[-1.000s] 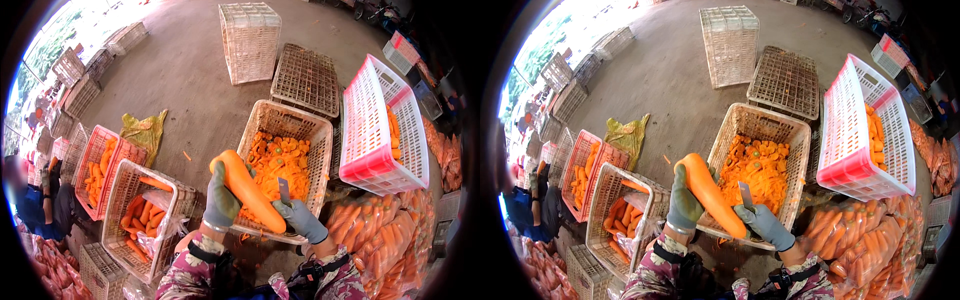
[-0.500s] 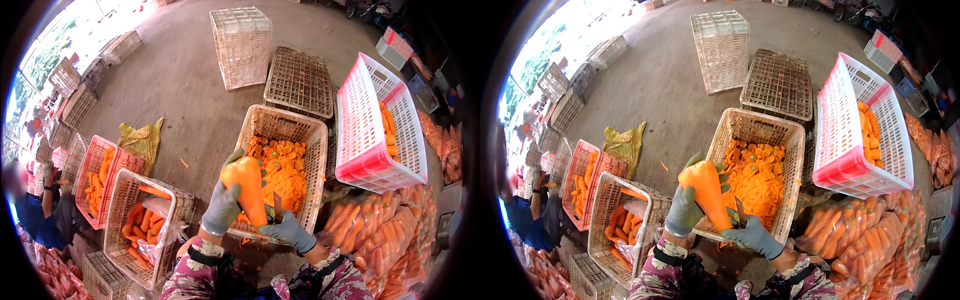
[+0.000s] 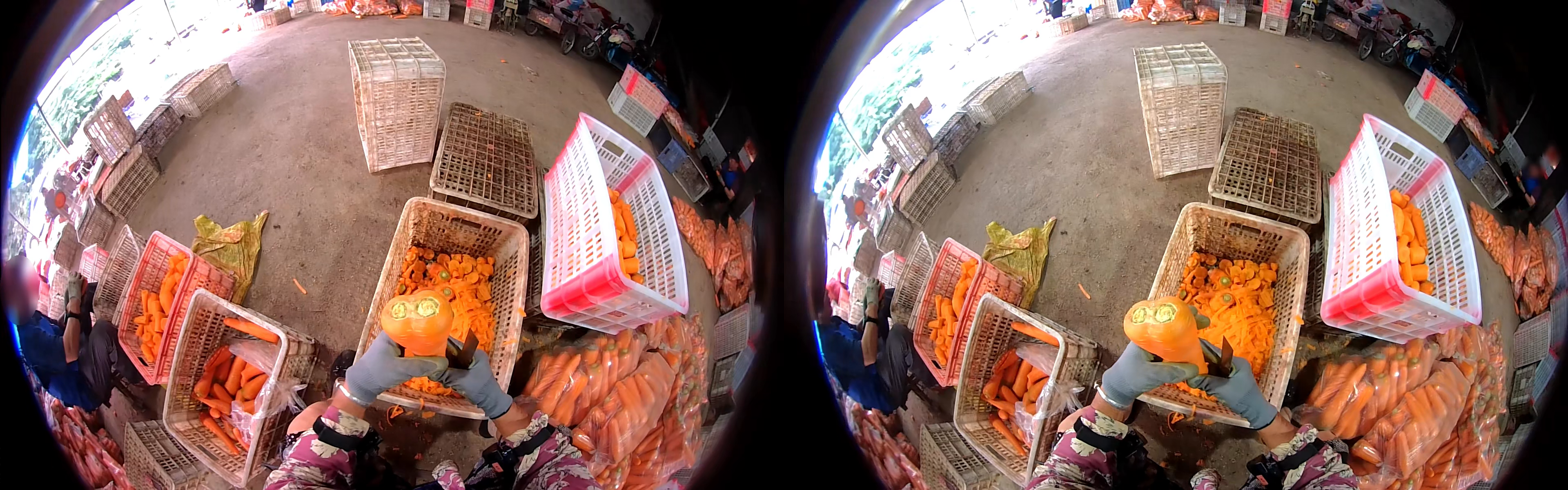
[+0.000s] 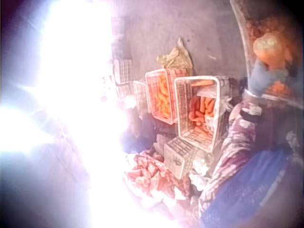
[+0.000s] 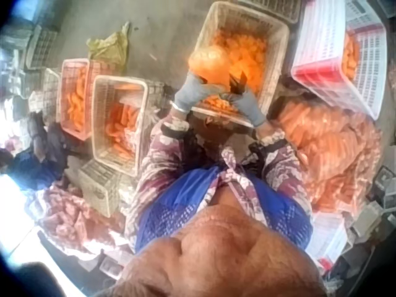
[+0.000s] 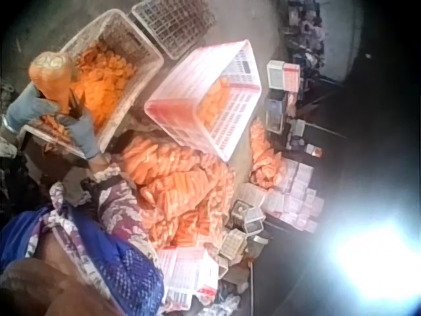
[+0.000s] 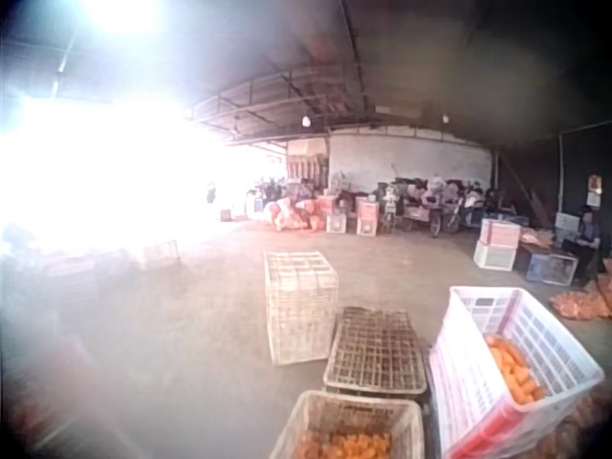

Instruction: The person uses a handheld peeler to remove the outer skin from a carrot, turning it over to peel all sides, and then places the peeled carrot into a pink plastic basket.

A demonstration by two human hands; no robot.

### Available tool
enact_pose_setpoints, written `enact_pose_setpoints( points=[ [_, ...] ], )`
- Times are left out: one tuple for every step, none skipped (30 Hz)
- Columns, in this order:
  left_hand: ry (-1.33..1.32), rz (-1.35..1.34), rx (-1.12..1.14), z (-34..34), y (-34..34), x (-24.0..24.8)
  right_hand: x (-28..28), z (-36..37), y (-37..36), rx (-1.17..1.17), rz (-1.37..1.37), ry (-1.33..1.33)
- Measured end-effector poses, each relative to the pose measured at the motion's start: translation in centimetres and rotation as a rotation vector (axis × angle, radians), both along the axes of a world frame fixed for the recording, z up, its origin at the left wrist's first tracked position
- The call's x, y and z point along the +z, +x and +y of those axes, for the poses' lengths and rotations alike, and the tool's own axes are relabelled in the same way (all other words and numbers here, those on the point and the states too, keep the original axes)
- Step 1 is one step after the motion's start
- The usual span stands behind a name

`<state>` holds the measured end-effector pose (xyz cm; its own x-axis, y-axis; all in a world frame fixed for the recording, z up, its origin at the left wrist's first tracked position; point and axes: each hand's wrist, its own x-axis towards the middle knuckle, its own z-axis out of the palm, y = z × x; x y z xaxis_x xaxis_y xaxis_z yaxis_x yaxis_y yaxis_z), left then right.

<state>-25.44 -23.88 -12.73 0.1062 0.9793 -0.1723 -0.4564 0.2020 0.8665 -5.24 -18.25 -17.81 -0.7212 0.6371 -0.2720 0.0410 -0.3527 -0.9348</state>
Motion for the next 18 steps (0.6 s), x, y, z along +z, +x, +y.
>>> enact_pose_setpoints(
  points=[
    [-0.018, 0.032, -0.025, 0.2, 0.1, 0.1, -0.1, 0.1, 0.2, 0.002, -0.018, -0.016],
    [-0.001, 0.024, 0.029, 0.2, 0.3, 0.0, -0.2, 0.2, 0.3, 0.003, -0.036, -0.033],
    [0.009, 0.022, 0.084, 0.1, 0.4, 0.0, 0.0, 0.2, 0.1, 0.013, -0.074, -0.014],
    [0.02, 0.021, 0.138, -0.1, 0.5, -0.1, 0.5, 0.3, -0.3, 0.023, -0.112, 0.006],
    [0.026, 0.02, 0.15, -0.1, 0.5, -0.1, 0.8, 0.4, -0.5, 0.033, -0.151, 0.025],
    [0.035, 0.015, 0.157, 0.0, 0.5, -0.1, 0.7, 0.5, -0.5, 0.02, -0.119, 0.044],
    [0.045, 0.009, 0.163, 0.1, 0.6, -0.2, 0.5, 0.5, -0.5, 0.007, -0.088, 0.064],
    [0.046, 0.015, 0.153, 0.1, 0.6, -0.3, 0.5, 0.6, -0.5, -0.007, -0.057, 0.084],
    [0.048, 0.023, 0.149, 0.0, 0.6, -0.4, 0.6, 0.5, -0.6, -0.033, -0.046, 0.068],
    [0.05, 0.031, 0.145, -0.1, 0.6, -0.5, 0.9, 0.4, -0.8, -0.059, -0.035, 0.051],
    [0.043, 0.039, 0.146, -0.2, 0.7, -0.7, 1.0, 0.3, -0.9, -0.085, -0.024, 0.034],
    [0.036, 0.046, 0.146, -0.2, 0.8, -0.8, 0.9, 0.3, -0.9, -0.086, -0.021, 0.043],
    [0.03, 0.053, 0.147, -0.2, 0.9, -1.0, 0.7, 0.4, -0.8, -0.085, -0.017, 0.052],
    [0.046, 0.05, 0.158, -0.2, 0.9, -1.1, 0.6, 0.4, -0.8, -0.085, -0.013, 0.06],
    [0.062, 0.046, 0.167, -0.2, 0.9, -1.3, 0.5, 0.4, -0.8, -0.086, -0.017, 0.064],
    [0.078, 0.042, 0.177, -0.2, 0.9, -1.4, 0.5, 0.4, -0.9, -0.088, -0.02, 0.067],
    [0.072, 0.042, 0.173, -0.2, 0.9, -1.5, 0.4, 0.4, -0.9, -0.089, -0.023, 0.071],
    [0.067, 0.042, 0.169, -0.2, 0.8, -1.6, 0.4, 0.4, -0.9, -0.093, -0.034, 0.083]
  ],
)
